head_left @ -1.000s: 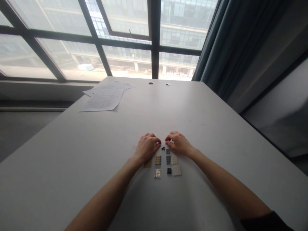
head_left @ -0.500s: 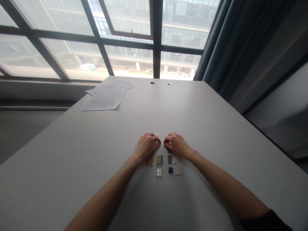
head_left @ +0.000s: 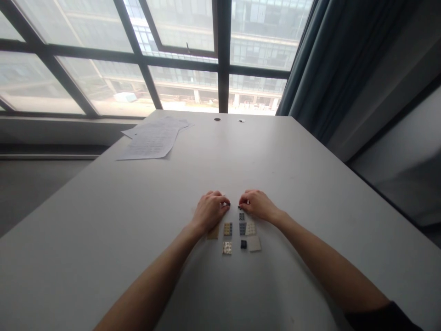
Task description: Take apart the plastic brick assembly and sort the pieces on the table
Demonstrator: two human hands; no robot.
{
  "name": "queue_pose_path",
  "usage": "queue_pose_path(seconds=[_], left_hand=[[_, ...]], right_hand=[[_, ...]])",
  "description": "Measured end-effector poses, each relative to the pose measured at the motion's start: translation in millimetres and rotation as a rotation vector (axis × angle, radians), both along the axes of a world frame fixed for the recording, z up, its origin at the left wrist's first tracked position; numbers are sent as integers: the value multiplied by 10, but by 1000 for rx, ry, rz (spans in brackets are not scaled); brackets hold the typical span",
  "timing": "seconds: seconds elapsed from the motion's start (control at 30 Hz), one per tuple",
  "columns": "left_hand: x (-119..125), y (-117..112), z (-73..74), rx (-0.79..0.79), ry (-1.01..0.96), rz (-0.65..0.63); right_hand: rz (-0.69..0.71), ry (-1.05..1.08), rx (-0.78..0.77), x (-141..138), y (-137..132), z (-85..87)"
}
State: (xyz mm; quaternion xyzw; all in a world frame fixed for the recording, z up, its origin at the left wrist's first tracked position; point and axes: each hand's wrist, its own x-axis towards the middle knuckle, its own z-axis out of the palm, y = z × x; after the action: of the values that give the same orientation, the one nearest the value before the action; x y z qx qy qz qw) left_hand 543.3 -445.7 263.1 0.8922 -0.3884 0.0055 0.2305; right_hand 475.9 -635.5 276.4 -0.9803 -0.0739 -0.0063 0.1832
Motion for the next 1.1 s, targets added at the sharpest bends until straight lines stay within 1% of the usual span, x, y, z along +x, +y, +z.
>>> queue_pose_path(seconds=[0.13, 0.2, 0.27, 0.33, 0.37, 0.5, 0.63, 0.83, 1.1], left_hand=[[-1, -37, -24, -2, 0, -10], [2, -51, -31, -4, -2, -12], [5, -55, -33, -4, -4, -8], [6, -52, -29, -2, -6, -3], [6, -50, -25, 0, -6, -3], [-8, -61, -8, 8, -11, -9], [-30, -98, -4, 12, -21, -13], [-74, -159, -3, 10, -22, -40], [-112, -229, 12, 22, -22, -87]], right_hand=[[114, -37, 24, 67, -33, -24], [82, -94, 44, 61, -30, -34], [-16, -118, 46, 29, -8, -39], [-97, -80, 22, -11, 27, -36], [-115, -54, 8, -26, 46, -31], [-125, 12, -27, -34, 97, -7], [-100, 49, -34, -18, 81, 18], [-108, 28, -46, -85, 27, 31], [-121, 23, -63, -143, 24, 32]])
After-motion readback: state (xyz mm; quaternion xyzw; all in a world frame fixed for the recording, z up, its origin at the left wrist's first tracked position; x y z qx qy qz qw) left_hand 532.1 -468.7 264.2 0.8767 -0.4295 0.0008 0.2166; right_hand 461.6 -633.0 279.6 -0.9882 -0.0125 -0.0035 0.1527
